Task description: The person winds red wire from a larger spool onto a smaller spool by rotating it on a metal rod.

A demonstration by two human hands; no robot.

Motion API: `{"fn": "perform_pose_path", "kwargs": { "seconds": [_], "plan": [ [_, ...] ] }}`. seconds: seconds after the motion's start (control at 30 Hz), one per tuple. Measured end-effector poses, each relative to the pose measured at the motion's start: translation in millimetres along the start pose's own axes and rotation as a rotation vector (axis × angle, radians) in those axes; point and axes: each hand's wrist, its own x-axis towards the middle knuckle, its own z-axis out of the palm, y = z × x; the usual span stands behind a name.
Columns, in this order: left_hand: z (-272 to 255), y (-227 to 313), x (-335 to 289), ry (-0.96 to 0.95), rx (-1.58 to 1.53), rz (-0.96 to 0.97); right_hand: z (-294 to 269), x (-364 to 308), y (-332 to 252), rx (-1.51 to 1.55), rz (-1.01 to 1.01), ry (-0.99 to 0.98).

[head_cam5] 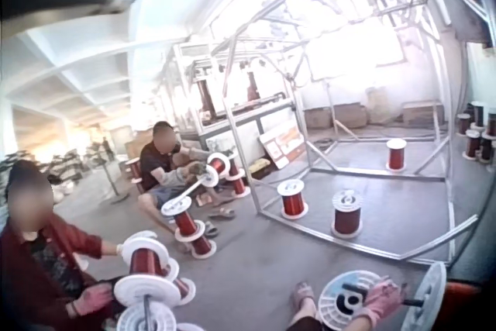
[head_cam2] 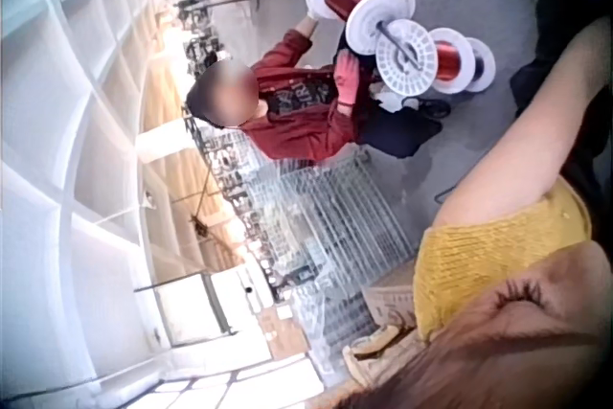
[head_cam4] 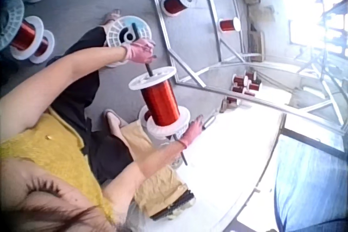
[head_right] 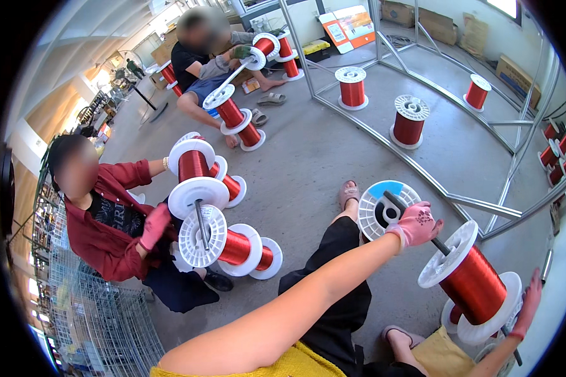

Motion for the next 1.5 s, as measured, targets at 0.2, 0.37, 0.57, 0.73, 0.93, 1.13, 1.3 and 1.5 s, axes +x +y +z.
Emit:
{"fn": "perform_pose_path", "kwargs": {
  "seconds": [0.2, 0.37, 0.57, 0.73, 0.93, 1.13, 1.3, 1.5],
  "plan": [
    [1.7, 0.6, -0.5, 0.028, 0.043, -0.007, 45.8, -12.9, -9.8, -0.618, -0.009, 0.087],
    [3.8, -1.8, 2.5, 0.013, 0.058, 0.068, 35.1, -38.9, 33.0, -0.165, -0.254, 0.224],
    [3.5, -4.0, 6.7, -0.039, 0.084, 0.092, 120.6, -156.7, 269.5, -0.545, 0.045, 0.303],
    [5.6, -1.0, 4.6, 0.061, 0.193, 0.047, 116.3, -173.2, 363.3, -0.965, -0.128, 0.145],
    [1.8, -0.3, 1.4, 0.017, 0.089, 0.031, 65.2, -146.0, 280.4, -0.301, 0.148, 0.221],
    [-0.1, 0.7, 0.6, -0.008, 0.105, 0.029, 64.1, -147.9, 277.7, 0.004, 0.190, 0.242],
    [0.8, 2.0, 1.4, 0.027, 0.143, 0.034, 31.7, -137.8, 220.8, 0.456, 0.060, 0.316],
    [-0.4, 1.4, 2.0, 0.040, 0.267, 0.148, -9.2, -97.7, 53.9, 0.393, -0.160, 0.458]
  ]
}}
